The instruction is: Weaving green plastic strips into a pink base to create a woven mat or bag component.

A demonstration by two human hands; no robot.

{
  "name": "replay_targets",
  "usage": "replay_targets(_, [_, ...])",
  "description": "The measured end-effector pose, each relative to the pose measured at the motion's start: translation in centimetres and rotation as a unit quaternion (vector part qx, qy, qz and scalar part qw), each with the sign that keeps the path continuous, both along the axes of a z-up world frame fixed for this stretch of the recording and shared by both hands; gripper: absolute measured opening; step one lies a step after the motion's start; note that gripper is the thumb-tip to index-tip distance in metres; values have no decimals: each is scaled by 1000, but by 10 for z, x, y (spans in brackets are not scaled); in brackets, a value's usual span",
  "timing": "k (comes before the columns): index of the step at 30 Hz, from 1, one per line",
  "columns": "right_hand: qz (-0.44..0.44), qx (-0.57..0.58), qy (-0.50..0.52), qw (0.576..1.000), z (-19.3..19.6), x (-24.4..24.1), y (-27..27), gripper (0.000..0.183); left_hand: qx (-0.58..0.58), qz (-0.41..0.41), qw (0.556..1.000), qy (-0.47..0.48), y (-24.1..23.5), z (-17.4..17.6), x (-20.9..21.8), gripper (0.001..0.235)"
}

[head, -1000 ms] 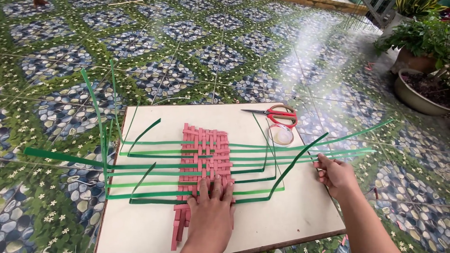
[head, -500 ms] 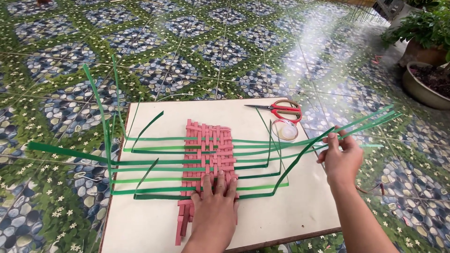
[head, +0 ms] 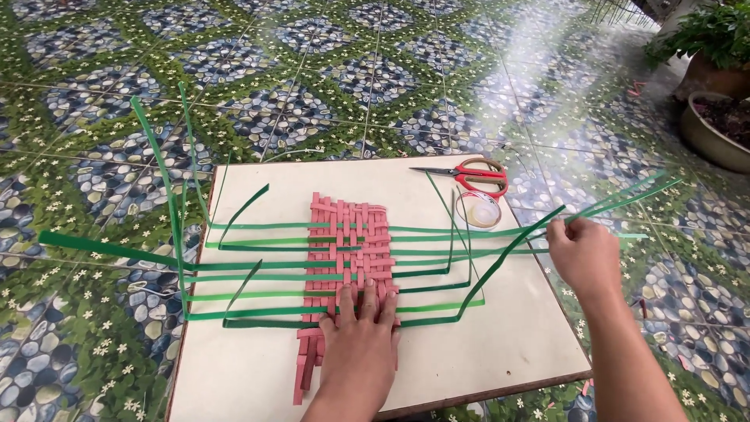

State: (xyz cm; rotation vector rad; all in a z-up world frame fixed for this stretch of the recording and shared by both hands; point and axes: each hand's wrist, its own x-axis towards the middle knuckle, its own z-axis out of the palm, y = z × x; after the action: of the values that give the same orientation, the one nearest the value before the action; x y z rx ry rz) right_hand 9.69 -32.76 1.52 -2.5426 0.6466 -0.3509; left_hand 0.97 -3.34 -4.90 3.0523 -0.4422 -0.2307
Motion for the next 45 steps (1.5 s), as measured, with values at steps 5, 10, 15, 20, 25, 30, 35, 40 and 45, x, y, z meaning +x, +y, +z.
replay_targets(5, [78, 340, -146, 926, 8, -6, 41, 29, -8, -5, 1000, -2, 0, 3, 0, 56])
replay_targets(10, [197, 544, -215, 787, 1, 2, 48, 53, -25, 3, 999, 29, 1, 7, 1, 56])
replay_targets(15, [219, 630, -184, 722, -5, 10, 46, 52, -19, 1, 1000, 4, 1, 2, 1, 55])
replay_targets(20, [236, 671, -161, 685, -13, 19, 40, 43, -10, 2, 1000, -30, 0, 0, 0, 55])
replay_targets(25, [242, 651, -89, 714, -12, 22, 44, 23, -8, -5, 1000, -15, 0, 2, 3, 52])
replay_targets(30, [225, 613, -28, 757, 1, 19, 51, 18, -8, -11, 999, 41, 2, 13, 8, 56])
replay_targets(35, [178, 496, 73, 847, 4, 20, 58, 12, -13, -22, 997, 77, 4, 19, 9, 89])
replay_targets(40, [206, 438, 110, 868, -11, 33, 53, 13, -12, -10, 998, 61, 2, 21, 9, 96])
replay_targets(45, [210, 395, 148, 882, -16, 41, 55, 12, -16, -15, 1000, 13, 3, 18, 10, 104])
